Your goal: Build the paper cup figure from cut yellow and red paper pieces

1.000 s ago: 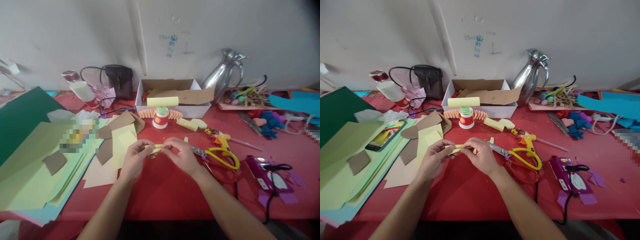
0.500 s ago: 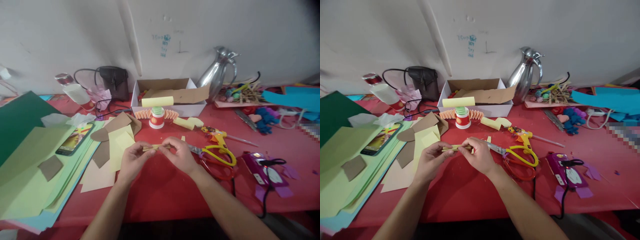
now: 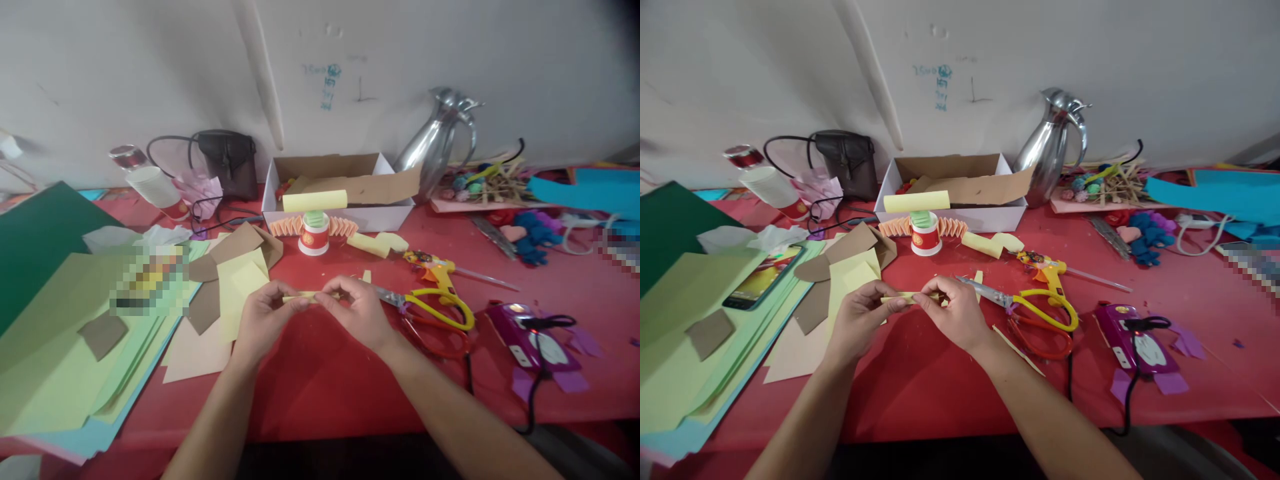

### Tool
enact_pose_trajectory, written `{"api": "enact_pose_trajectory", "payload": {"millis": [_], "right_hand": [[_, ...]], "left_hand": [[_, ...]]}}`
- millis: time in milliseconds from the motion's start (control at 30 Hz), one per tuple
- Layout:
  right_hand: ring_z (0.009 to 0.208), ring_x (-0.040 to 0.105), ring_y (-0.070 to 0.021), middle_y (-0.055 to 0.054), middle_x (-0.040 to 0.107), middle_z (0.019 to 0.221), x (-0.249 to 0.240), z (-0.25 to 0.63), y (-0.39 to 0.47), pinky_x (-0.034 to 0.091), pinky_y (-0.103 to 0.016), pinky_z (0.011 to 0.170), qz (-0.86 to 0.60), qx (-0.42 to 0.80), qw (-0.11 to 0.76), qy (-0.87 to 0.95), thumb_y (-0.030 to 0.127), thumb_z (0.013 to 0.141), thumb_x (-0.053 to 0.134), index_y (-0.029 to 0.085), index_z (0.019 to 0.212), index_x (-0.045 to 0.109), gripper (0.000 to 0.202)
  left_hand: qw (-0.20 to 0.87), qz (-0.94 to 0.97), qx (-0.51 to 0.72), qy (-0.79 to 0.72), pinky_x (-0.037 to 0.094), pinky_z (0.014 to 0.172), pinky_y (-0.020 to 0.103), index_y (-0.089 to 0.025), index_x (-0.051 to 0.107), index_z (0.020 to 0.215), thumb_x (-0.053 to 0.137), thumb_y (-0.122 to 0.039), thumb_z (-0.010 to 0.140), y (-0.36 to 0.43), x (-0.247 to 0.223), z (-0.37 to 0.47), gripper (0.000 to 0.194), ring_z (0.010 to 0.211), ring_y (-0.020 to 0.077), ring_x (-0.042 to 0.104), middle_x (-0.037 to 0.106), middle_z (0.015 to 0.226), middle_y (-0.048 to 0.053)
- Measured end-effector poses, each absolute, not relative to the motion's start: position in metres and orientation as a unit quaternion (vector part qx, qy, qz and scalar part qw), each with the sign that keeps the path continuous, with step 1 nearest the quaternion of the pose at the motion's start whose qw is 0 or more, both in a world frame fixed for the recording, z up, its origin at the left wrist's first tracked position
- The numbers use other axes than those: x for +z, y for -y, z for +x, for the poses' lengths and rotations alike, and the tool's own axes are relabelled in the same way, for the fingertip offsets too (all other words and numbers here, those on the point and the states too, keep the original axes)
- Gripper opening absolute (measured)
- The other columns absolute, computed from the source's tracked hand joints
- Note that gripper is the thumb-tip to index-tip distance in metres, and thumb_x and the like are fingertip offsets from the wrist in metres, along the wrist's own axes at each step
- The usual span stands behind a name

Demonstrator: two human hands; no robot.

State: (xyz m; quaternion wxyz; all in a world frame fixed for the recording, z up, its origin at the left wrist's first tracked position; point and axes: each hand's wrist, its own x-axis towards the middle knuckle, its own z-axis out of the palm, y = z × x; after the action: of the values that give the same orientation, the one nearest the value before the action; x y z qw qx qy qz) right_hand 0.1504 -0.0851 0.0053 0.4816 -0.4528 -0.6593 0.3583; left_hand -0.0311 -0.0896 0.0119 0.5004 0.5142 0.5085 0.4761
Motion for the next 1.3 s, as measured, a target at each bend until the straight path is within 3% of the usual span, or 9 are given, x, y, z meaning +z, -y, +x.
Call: {"api": "enact_pose_trajectory", "payload": {"millis": [200,467,633,767,867,1300], "right_hand": [[0.06,0.058,-0.0127,0.001,0.066,0.067,0.006,0.148,0.086,0.045,-0.025,0.058,-0.454,0.352,0.489,0.656,0.035,0.086,0.066,0.022,0.072,0.063,0.02],[0.053,0.048,-0.0095,0.004,0.057,0.06,0.006,0.147,0.089,0.04,-0.022,0.051,-0.455,0.378,0.486,0.642,0.033,0.083,0.069,0.02,0.067,0.059,0.022],[0.053,0.053,-0.01,0.006,0.058,0.062,0.004,0.147,0.087,0.042,-0.022,0.051,-0.448,0.446,0.496,0.595,0.034,0.081,0.072,0.022,0.077,0.057,0.02],[0.056,0.064,-0.0124,0.006,0.065,0.067,0.001,0.149,0.084,0.051,-0.025,0.058,-0.411,0.521,0.499,0.557,0.032,0.082,0.071,0.025,0.1,0.054,0.025],[0.057,0.066,-0.013,0.004,0.067,0.069,-0.001,0.15,0.082,0.053,-0.025,0.056,-0.414,0.536,0.478,0.559,0.031,0.086,0.066,0.024,0.097,0.057,0.016],[0.058,0.063,-0.0131,0.002,0.065,0.068,0.003,0.163,0.079,0.05,-0.025,0.058,-0.515,0.334,0.532,0.583,0.03,0.09,0.061,0.022,0.085,0.062,0.009]], "left_hand": [[0.547,0.452,0.514,-0.481,0.052,0.066,0.024,-0.017,0.06,0.068,0.082,-0.024,0.069,0.091,0.011,-0.025,0.023,0.064,0.0135,0.067,0.072,0.066,0.002],[0.569,0.407,0.536,-0.473,0.052,0.058,0.022,-0.018,0.05,0.067,0.084,-0.021,0.064,0.092,0.014,-0.021,0.034,0.058,0.0126,0.066,0.068,0.059,-0.002],[0.592,0.396,0.527,-0.463,0.052,0.06,0.022,-0.02,0.06,0.091,0.083,-0.024,0.066,0.09,0.014,-0.025,0.033,0.059,0.0131,0.067,0.071,0.066,-0.002],[0.567,0.403,0.523,-0.493,0.051,0.059,0.021,-0.015,0.07,0.079,0.082,-0.024,0.065,0.087,0.011,-0.029,0.021,0.056,0.0105,0.064,0.07,0.066,0.001],[0.548,0.4,0.529,-0.509,0.051,0.059,0.021,-0.015,0.071,0.073,0.082,-0.023,0.063,0.086,0.008,-0.029,0.017,0.055,0.0104,0.063,0.07,0.066,0.001],[0.491,0.405,0.554,-0.536,0.052,0.061,0.021,-0.017,0.074,0.074,0.082,-0.025,0.064,0.086,0.006,-0.031,0.015,0.06,0.0113,0.064,0.07,0.065,0.001]]}}
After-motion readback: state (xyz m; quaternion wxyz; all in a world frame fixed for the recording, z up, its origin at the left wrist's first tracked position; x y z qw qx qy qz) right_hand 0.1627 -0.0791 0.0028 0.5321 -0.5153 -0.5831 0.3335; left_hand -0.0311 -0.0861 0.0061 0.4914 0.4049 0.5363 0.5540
